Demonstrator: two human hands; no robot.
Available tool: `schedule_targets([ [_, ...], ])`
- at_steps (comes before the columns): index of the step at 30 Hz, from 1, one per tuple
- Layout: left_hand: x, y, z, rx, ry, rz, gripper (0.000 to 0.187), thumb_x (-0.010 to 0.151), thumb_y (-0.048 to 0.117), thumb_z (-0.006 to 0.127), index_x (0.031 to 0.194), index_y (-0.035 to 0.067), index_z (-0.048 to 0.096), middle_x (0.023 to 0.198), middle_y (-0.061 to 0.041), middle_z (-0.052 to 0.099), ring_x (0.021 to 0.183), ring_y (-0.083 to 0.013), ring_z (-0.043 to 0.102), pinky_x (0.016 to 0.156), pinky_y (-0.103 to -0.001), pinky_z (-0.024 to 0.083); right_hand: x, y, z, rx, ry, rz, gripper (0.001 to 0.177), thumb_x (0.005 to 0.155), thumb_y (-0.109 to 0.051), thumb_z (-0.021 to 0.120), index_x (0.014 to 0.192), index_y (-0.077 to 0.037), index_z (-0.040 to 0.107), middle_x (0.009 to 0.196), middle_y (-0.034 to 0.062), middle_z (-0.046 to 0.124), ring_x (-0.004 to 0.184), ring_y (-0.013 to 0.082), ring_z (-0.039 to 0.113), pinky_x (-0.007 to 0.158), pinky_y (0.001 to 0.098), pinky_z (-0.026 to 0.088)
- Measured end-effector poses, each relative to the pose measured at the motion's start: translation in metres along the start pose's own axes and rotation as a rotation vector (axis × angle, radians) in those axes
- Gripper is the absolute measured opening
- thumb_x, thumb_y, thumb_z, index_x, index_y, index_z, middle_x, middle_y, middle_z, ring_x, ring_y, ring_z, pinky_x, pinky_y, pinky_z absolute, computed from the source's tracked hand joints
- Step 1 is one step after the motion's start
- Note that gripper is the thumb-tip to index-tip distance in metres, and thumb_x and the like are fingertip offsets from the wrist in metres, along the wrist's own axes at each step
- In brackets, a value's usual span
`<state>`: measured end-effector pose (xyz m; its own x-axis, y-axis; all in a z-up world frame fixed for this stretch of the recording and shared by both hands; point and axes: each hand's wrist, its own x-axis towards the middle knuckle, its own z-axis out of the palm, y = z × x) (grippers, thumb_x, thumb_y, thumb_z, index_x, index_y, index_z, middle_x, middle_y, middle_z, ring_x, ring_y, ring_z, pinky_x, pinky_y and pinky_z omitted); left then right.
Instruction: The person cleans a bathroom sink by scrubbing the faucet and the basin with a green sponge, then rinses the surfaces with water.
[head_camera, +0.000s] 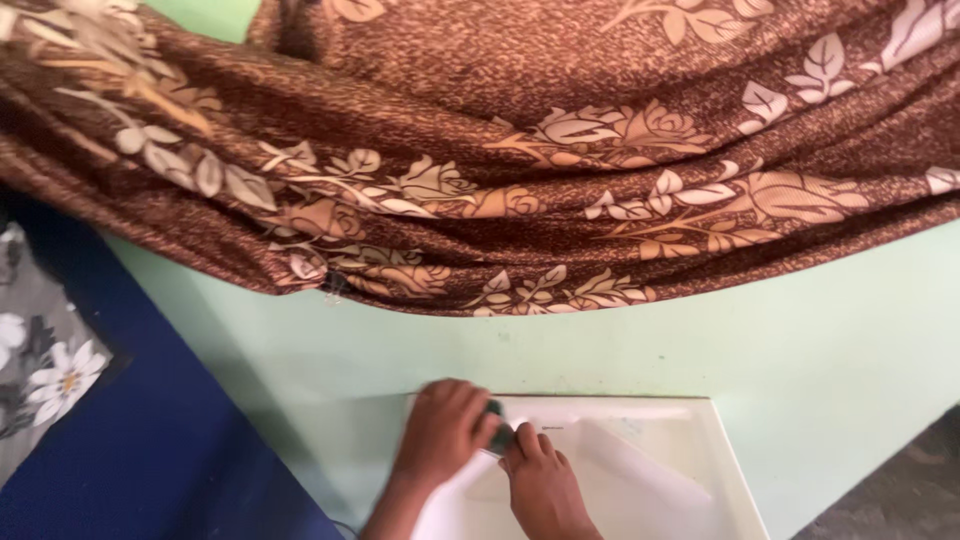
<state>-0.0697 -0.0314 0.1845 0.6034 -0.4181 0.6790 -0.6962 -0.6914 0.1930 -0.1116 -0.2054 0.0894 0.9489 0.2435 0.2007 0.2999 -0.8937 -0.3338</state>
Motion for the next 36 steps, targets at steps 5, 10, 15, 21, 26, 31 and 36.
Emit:
schedule_targets([
  [5, -0.009, -0.047, -0.011, -0.041, -0.141, -0.247, 0.021, 0.090, 0.015, 0.060, 0.108, 0.009, 0.068, 0.094, -0.010, 0.072, 0.090, -0.0348, 0.065, 0.087, -0.051, 0.049, -0.003, -0.007, -0.011, 0.043, 0.069, -0.045, 0.050, 0.095, -0.018, 0.060, 0.140, 0.000, 0.049, 0.126, 0.0138, 0.050, 0.112, 0.0335, 0.057, 0.088, 0.0481, 0.050],
  [10, -0.019, -0.029, -0.002, -0.020, 0.071, -0.022, 0.047, 0.081, 0.009, 0.061, 0.127, -0.003, 0.061, 0.118, -0.020, 0.066, 0.108, -0.0389, 0.061, 0.095, -0.051, 0.046, -0.002, -0.009, -0.014, 0.033, 0.067, -0.050, 0.049, 0.096, -0.018, 0.059, 0.140, 0.000, 0.049, 0.124, 0.0138, 0.051, 0.111, 0.0334, 0.057, 0.088, 0.0479, 0.050],
  [15, -0.013, 0.004, 0.008, -0.045, -0.014, 0.133, 0.041, 0.082, 0.023, 0.065, 0.117, 0.002, 0.063, 0.116, -0.018, 0.066, 0.111, -0.0389, 0.060, 0.097, -0.051, 0.045, -0.001, -0.006, -0.015, 0.011, 0.025, -0.028, 0.027, 0.094, -0.013, 0.058, 0.119, -0.004, 0.058, 0.125, 0.0101, 0.053, 0.113, 0.0301, 0.058, 0.092, 0.0449, 0.052],
  [21, -0.026, -0.054, 0.013, 0.096, -0.258, -0.479, 0.030, 0.104, 0.036, 0.051, 0.105, 0.012, 0.069, 0.104, -0.011, 0.074, 0.106, -0.0310, 0.069, 0.097, -0.044, 0.052, -0.006, -0.017, -0.027, 0.109, 0.078, -0.021, 0.045, 0.096, -0.017, 0.058, 0.138, -0.001, 0.051, 0.120, 0.0123, 0.052, 0.107, 0.0322, 0.057, 0.088, 0.0469, 0.051],
  [26, -0.068, -0.050, 0.051, -0.199, 0.192, -0.483, 0.047, 0.101, 0.034, 0.055, 0.139, 0.005, 0.053, 0.126, -0.020, 0.068, 0.112, -0.0350, 0.066, 0.095, -0.043, 0.052, -0.002, -0.019, -0.029, 0.057, 0.091, -0.058, 0.048, 0.095, -0.015, 0.059, 0.138, 0.003, 0.049, 0.121, 0.0138, 0.051, 0.107, 0.0330, 0.057, 0.087, 0.0468, 0.051],
  [31, -0.074, -0.028, 0.073, -0.675, 0.124, -1.019, 0.056, 0.098, 0.031, 0.057, 0.147, 0.010, 0.042, 0.128, -0.011, 0.065, 0.112, -0.0232, 0.065, 0.095, -0.036, 0.051, -0.004, -0.013, -0.025, 0.002, 0.071, -0.097, 0.050, 0.095, -0.014, 0.057, 0.140, 0.005, 0.047, 0.124, 0.0140, 0.050, 0.106, 0.0329, 0.057, 0.087, 0.0470, 0.051],
  [36, -0.113, -0.046, 0.064, -0.571, 0.139, -0.672, 0.053, 0.100, 0.022, 0.056, 0.149, 0.005, 0.045, 0.137, -0.019, 0.065, 0.127, -0.0317, 0.063, 0.104, -0.038, 0.048, -0.002, -0.017, -0.024, -0.016, 0.073, -0.068, 0.050, 0.096, -0.017, 0.057, 0.141, 0.002, 0.047, 0.122, 0.0133, 0.051, 0.107, 0.0332, 0.056, 0.087, 0.0467, 0.050],
])
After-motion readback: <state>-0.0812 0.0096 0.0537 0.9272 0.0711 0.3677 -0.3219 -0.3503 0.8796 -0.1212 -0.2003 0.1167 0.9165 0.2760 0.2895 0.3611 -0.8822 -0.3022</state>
